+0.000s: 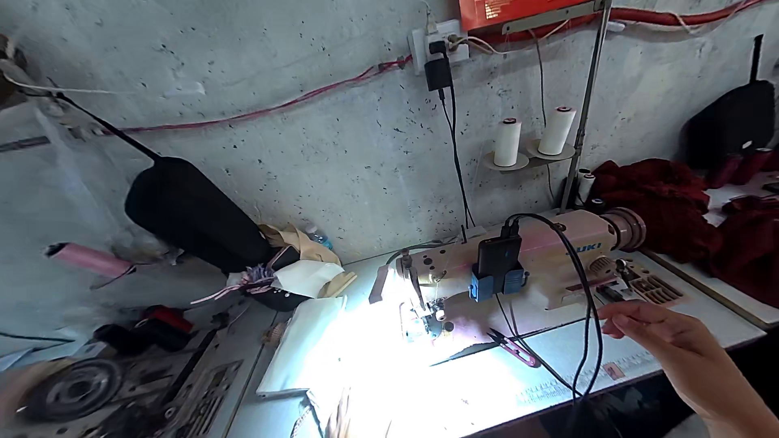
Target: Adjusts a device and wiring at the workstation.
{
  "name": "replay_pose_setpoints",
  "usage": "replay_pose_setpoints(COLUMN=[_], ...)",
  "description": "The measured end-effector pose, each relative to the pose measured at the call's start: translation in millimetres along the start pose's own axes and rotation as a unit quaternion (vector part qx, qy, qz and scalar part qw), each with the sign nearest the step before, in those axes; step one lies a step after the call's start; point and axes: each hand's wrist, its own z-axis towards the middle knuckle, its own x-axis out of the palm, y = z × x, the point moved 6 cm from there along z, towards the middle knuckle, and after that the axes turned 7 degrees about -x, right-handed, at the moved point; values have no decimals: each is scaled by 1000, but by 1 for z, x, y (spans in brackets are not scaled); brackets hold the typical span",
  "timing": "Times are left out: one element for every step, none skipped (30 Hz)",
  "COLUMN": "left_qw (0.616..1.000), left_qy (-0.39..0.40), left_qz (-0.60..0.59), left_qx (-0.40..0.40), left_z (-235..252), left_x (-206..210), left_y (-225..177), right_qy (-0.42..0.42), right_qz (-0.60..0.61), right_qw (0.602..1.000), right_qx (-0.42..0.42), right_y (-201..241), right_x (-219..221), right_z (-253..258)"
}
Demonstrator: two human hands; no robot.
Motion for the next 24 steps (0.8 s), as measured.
replay_pose_setpoints(left_qw=[1000, 1000, 1000, 1000, 1000, 1000, 1000, 1000, 1000, 1000, 999, 998, 995, 993, 990, 987, 984, 980, 973, 966, 955, 943, 930, 919], left_qy=[-5, -12, 0, 9, 16, 13, -3, -5, 0, 1, -6, -29, -56, -77, -91, -104, -117, -121, -130, -123, -112, -96, -76, -48], left_qz=[-10, -19, -25, -18, -7, -2, 0, -6, -12, -21, -34, -50, -59, -65, -69, -75, -82, -100, -126, -154, -187, -219, -249, -275], left_qx=[-1, -1, -7, -10, -11, -12, -8, -7, -4, 8, 20, 36, 51, 67, 79, 92, 106, 120, 142, 169, 200, 233, 261, 278], left_z=[0, -1, -2, -2, -1, -1, 0, 0, -1, -1, -2, -4, -6, -9, -12, -15, -20, -25, -30, -34, -39, -43, -47, -52], left_x=[1, 1, -1, -2, -3, -2, 0, 1, 1, -1, -3, -7, -11, -14, -16, -18, -20, -22, -24, -26, -27, -27, -27, -24], left_y=[0, 0, -3, -4, -5, -3, 1, 5, 6, 3, -1, -6, -11, -18, -24, -33, -44, -56, -70, -84, -98, -113, -129, -144], right_qy=[1, 5, 8, 14, 26, 44, 64, 90, 118, 149, 184, 223, 266, 307, 343, 367, 376, 375, 360, 328, 287, 246, 216, 192], right_qz=[-3, -2, -1, -1, -7, -22, -44, -68, -97, -126, -154, -180, -209, -239, -268, -290, -302, -300, -286, -266, -245, -225, -207, -181], right_qw=[1000, 1000, 1000, 1000, 999, 997, 991, 980, 967, 953, 940, 925, 906, 883, 856, 835, 825, 826, 841, 866, 895, 919, 936, 950], right_qx=[1, 3, 5, 12, 25, 55, 105, 162, 205, 231, 244, 251, 254, 263, 278, 289, 295, 295, 286, 267, 239, 210, 185, 169], right_y=[-2, -3, -6, -11, -18, -29, -42, -56, -70, -84, -94, -102, -107, -110, -111, -112, -113, -114, -113, -112, -109, -106, -103, -102], right_x=[0, 1, 1, 3, 5, 8, 13, 19, 26, 33, 40, 47, 53, 59, 65, 69, 72, 72, 71, 69, 65, 63, 62, 64], right_z=[0, 0, 0, 2, 3, 3, 2, -1, -6, -12, -17, -23, -28, -33, -37, -42, -45, -46, -45, -42, -35, -25, -13, -1])
